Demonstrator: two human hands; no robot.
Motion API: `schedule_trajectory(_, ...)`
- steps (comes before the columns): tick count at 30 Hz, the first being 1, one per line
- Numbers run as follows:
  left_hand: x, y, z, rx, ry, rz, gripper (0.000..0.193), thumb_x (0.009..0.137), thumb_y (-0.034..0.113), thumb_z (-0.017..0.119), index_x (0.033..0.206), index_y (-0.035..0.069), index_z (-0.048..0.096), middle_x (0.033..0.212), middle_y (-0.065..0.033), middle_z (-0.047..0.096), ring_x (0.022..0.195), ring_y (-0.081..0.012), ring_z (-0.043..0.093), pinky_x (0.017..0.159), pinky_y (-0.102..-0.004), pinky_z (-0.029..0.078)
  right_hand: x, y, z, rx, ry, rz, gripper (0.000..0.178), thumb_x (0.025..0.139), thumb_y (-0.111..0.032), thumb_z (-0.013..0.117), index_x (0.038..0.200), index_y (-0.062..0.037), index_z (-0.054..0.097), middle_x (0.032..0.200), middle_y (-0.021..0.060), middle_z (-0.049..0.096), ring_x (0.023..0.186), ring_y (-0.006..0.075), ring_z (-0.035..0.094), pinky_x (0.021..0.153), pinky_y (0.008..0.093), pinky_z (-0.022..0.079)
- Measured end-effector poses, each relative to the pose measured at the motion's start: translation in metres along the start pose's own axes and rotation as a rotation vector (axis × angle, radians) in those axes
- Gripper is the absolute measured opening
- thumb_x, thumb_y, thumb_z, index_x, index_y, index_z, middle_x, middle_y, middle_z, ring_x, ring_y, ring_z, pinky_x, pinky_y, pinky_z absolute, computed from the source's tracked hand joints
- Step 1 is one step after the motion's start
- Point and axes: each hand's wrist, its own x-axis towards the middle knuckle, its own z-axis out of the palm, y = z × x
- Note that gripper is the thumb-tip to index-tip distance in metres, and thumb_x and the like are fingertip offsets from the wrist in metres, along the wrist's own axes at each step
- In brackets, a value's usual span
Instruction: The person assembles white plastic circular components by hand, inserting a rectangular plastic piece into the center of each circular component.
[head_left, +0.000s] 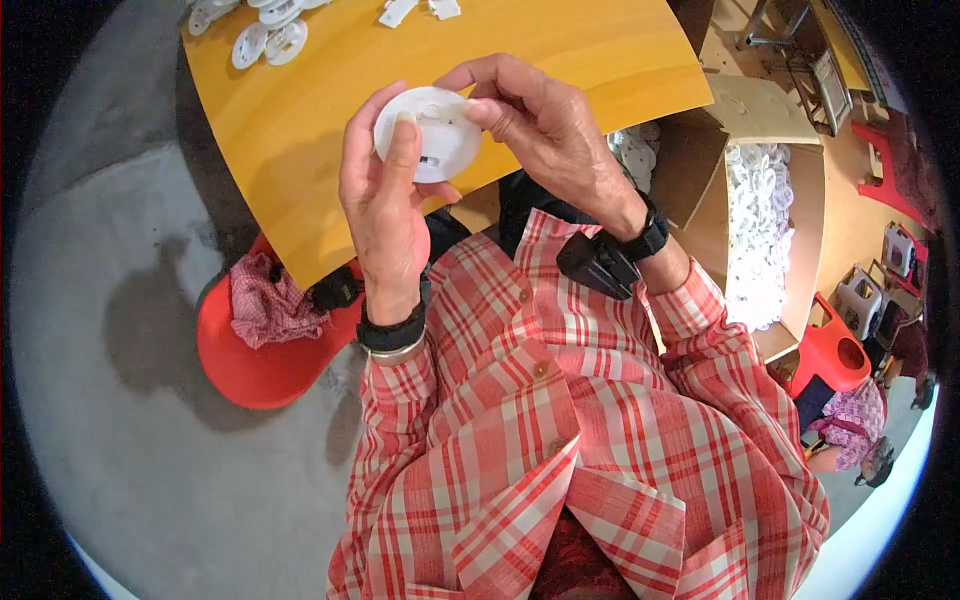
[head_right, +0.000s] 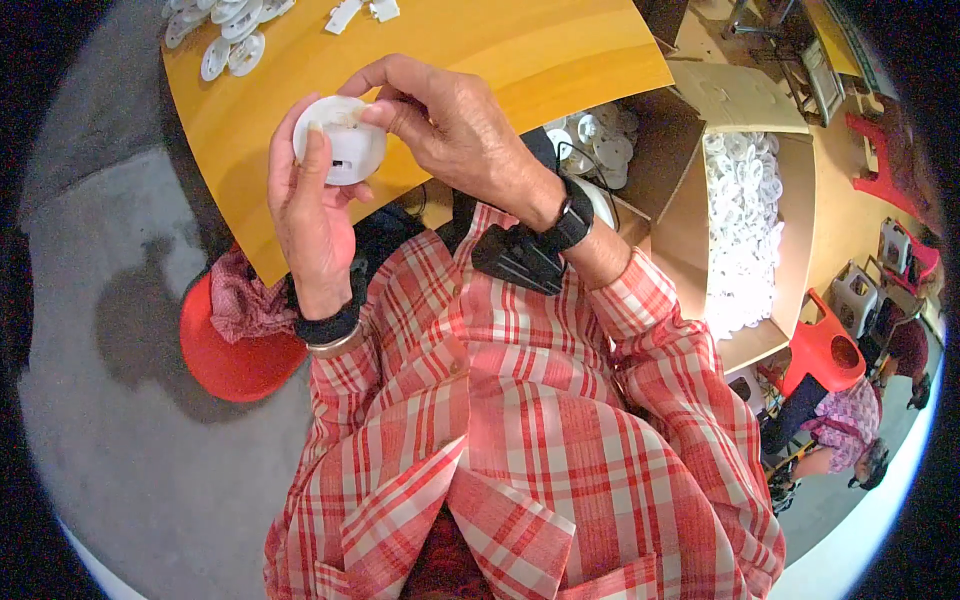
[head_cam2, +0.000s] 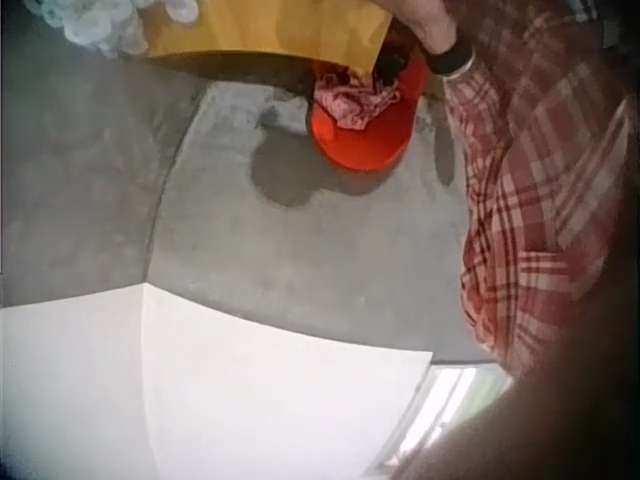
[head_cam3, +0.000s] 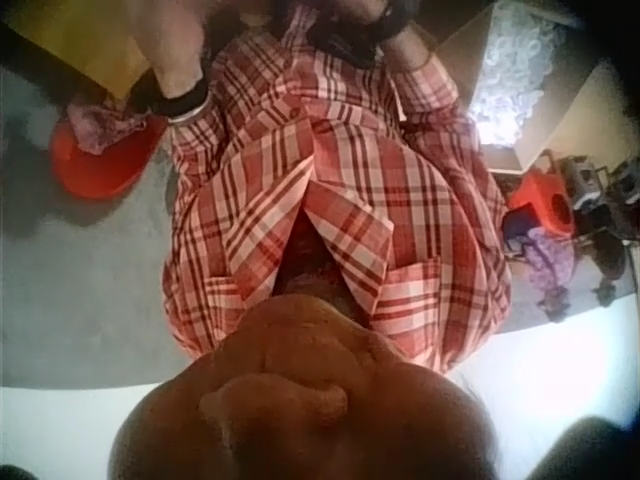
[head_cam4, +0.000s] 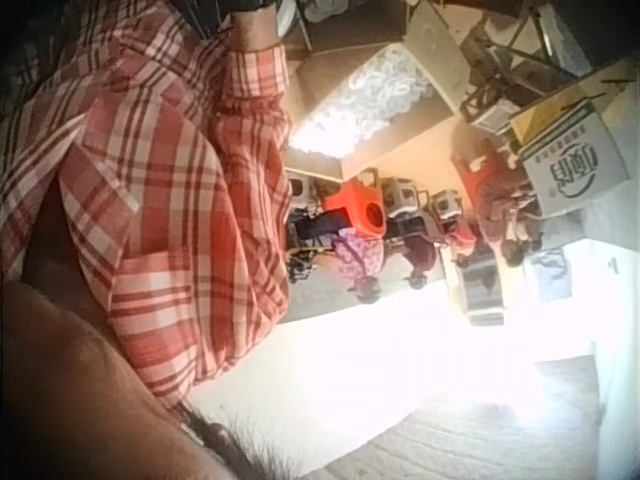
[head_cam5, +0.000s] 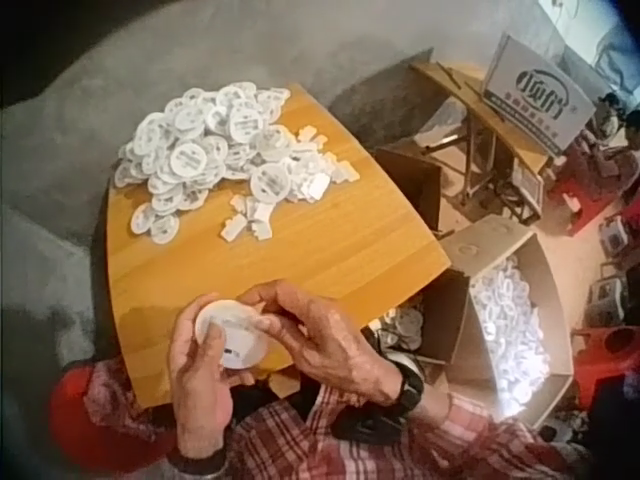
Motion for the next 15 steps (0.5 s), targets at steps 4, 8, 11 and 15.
schedule_trajectory(4, 0.0, -0.007, -0.004, 0.04, 0.025, 0.004, 0.03, 0.089, 0.023, 0.058, 0.111, 0.005, 0.051, 0.1, -0.0054, 0.059, 0.083, -0.0125, 0.06, 0.049, -0.0221, 0.05, -0.005, -0.004, 0.0, 0.074, 0.004, 0.027, 0.019, 0.09, -0.013, 0.054, 0.104, -0.0009, 0.06, 0.071, 0.0053, 0.058, 0.063, 0.0084, 0.051, 0.058, 0.0242, 0.044)
schedule_trajectory(8, -0.001, -0.007, -0.002, 0.039, 0.062, 0.0, 0.031, 0.088, 0.023, 0.059, 0.111, 0.005, 0.05, 0.097, -0.005, 0.059, 0.08, -0.0126, 0.06, 0.049, -0.0225, 0.051, -0.011, -0.005, 0.002, 0.11, -0.021, 0.08, 0.021, 0.09, -0.013, 0.053, 0.106, 0.0004, 0.058, 0.073, 0.0062, 0.058, 0.065, 0.0101, 0.052, 0.06, 0.0243, 0.044)
schedule_trajectory(11, -0.001, -0.008, -0.002, 0.026, 0.053, -0.001, 0.029, 0.088, 0.022, 0.059, 0.11, 0.005, 0.05, 0.094, -0.0051, 0.059, 0.078, -0.0127, 0.061, 0.049, -0.023, 0.051, -0.016, -0.007, 0.006, 0.062, -0.012, 0.082, 0.023, 0.089, -0.015, 0.054, 0.107, 0.0003, 0.057, 0.072, 0.0079, 0.058, 0.063, 0.0111, 0.052, 0.058, 0.0253, 0.044)
schedule_trajectory(15, -0.004, -0.005, 0.003, 0.031, 0.05, 0.042, 0.026, 0.088, 0.02, 0.058, 0.108, 0.004, 0.05, 0.092, -0.006, 0.059, 0.075, -0.0125, 0.06, 0.048, -0.0231, 0.051, -0.017, -0.01, 0.01, 0.01, -0.019, 0.131, 0.024, 0.088, -0.018, 0.056, 0.105, -0.0006, 0.056, 0.066, 0.0084, 0.055, 0.057, 0.012, 0.05, 0.051, 0.0266, 0.041)
